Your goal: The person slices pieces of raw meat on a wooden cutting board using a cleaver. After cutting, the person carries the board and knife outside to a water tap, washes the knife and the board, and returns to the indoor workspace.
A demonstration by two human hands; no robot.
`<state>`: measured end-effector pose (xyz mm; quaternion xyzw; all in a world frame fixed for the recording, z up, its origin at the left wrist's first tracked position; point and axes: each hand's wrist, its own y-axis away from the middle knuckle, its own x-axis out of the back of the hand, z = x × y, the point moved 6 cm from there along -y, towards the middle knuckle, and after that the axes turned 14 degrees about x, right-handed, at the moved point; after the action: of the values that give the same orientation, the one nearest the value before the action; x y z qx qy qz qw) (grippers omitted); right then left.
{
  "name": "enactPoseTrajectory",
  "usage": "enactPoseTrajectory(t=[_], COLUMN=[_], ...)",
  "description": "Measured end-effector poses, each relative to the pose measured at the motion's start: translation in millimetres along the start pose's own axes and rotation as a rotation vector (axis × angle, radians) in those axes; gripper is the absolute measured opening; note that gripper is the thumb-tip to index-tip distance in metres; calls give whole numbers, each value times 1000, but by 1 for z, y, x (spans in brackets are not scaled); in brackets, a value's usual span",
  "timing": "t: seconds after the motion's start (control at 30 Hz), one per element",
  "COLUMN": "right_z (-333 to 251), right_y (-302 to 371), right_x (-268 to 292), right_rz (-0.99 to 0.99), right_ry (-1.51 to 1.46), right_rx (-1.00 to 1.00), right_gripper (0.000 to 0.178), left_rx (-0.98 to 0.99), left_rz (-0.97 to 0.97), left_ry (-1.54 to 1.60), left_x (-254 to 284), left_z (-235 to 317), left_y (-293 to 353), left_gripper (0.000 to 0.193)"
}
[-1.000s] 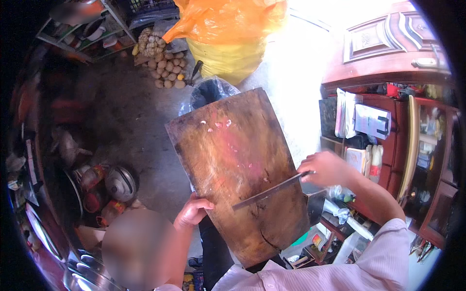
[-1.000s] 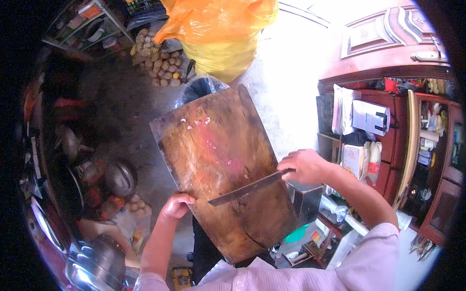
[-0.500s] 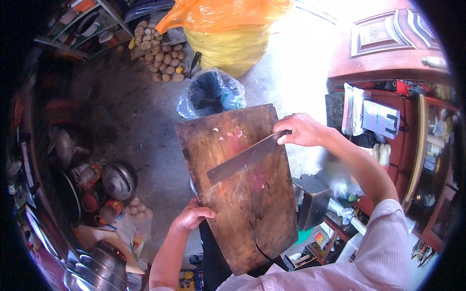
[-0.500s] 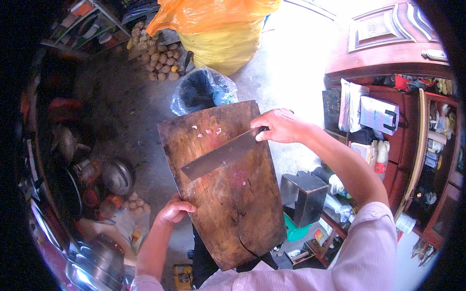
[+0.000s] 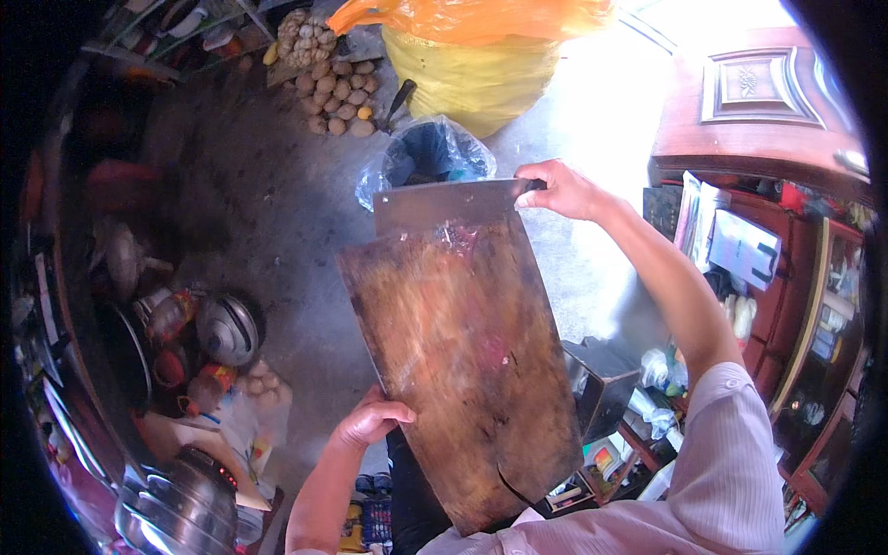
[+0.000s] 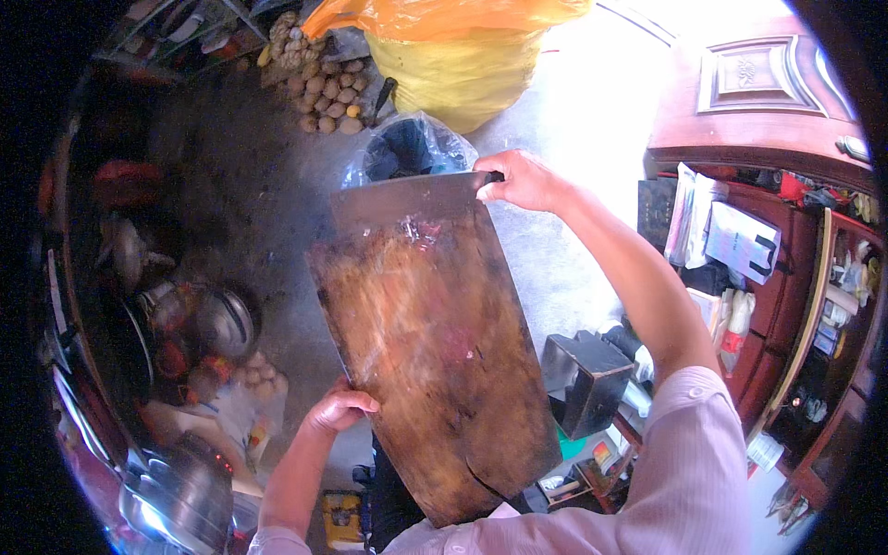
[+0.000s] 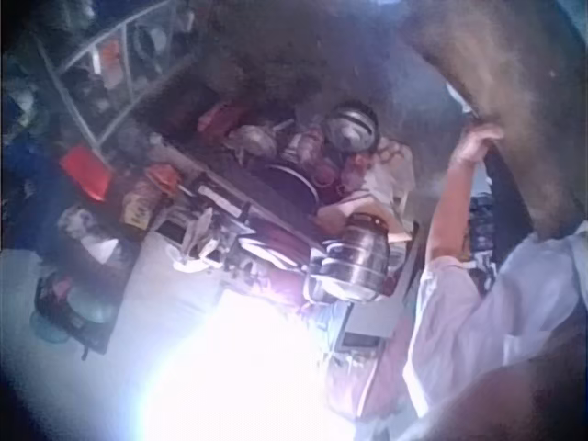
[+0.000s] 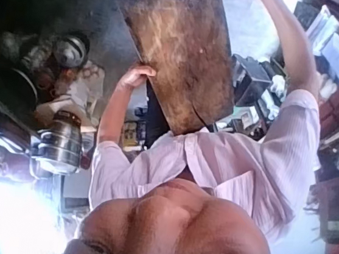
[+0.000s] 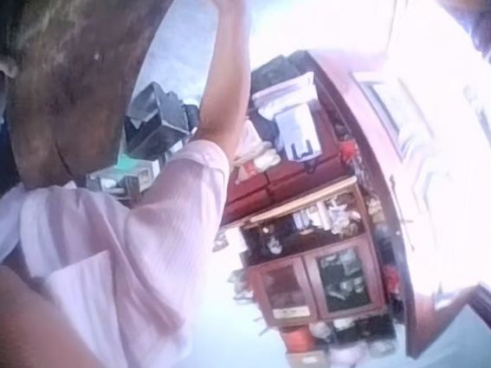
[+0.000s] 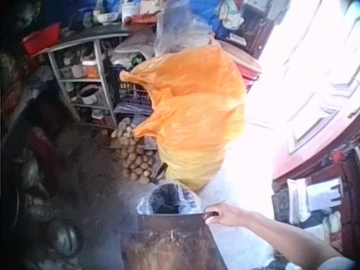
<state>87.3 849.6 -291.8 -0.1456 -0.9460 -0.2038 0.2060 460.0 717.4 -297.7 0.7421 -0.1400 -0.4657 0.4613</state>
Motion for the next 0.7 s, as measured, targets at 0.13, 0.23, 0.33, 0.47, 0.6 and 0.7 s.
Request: enactPoseTrajectory(t=[0.13,0.23,0.33,0.47,0.6,0.7], right_z=[19,21,4,-12,-29,-8], right_y=[-13,-4,11,50,67,65], right_x=[4,7,14,16,-3,-13], right_rz=[47,85,115,103,-49,-56], right_ry=[217,241,216,195,232,200], right_rx=[-136,-223,-278,-229,-166,-186], right_gripper=[18,18,19,20,20,20], left_rx=[10,0,0,28,-15,39], left_rz=[-33,-48,-28,-9,4,19], left_ry=[27,34,43,46,84,37], left_x=[11,12,9,15,10,21], left_z=[-10,-8,-2,-1,4,-1], left_y=[-11,-15,-18,-24,-20,-23], left_gripper=[49,46,49,57,59,60])
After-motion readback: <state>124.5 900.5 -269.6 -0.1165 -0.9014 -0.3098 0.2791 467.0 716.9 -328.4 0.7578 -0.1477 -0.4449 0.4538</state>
